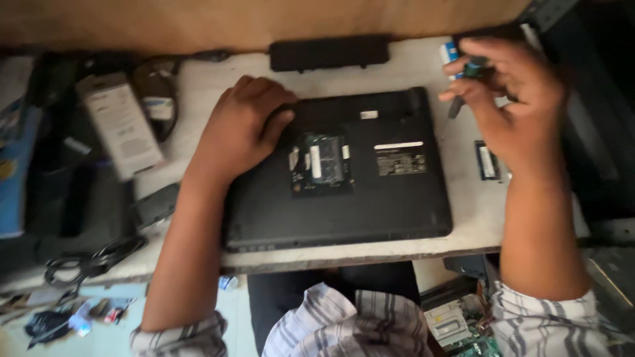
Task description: The person removes the battery from a laptop, then uses a screwdriver to loosen and remove screws from the bottom cover. The person handles a hard drive and other small components on the workbench while continuing to unscrew the laptop chassis.
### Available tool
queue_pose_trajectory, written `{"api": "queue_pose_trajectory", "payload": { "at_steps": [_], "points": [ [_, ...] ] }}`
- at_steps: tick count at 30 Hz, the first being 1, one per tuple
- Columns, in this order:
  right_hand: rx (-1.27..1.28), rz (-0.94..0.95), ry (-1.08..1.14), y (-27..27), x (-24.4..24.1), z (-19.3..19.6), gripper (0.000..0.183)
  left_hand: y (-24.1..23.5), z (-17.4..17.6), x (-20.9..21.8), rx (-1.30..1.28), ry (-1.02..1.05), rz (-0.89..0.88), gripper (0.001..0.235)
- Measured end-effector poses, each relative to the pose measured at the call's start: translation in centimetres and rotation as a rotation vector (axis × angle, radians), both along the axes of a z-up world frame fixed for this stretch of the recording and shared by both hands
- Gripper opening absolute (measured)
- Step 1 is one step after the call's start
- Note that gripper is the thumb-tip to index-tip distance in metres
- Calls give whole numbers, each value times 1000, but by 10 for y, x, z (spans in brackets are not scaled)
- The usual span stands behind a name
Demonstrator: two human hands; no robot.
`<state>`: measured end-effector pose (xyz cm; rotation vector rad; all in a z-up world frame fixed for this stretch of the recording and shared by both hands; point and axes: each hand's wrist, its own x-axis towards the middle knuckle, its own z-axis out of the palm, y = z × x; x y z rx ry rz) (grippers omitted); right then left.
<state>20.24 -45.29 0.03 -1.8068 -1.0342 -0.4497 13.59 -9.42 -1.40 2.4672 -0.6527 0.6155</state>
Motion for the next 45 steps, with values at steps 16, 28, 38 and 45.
{"api": "queue_pose_trajectory", "payload": {
  "at_steps": [16, 28, 38, 45],
  "points": [
    [198, -81, 71, 4, 6, -17, 31, -16, 16, -4, 45, 89, 37, 18],
    [223, 37, 57, 30, -6, -32, 36, -9, 17, -11, 83, 86, 104, 24],
    [105, 100, -33, 58, -7, -39, 43, -9, 5, -10, 74, 80, 95, 25],
    [7, 140, 11, 65, -17, -22, 52, -8, -2, -6, 66, 107, 113, 23]
  ]
}}
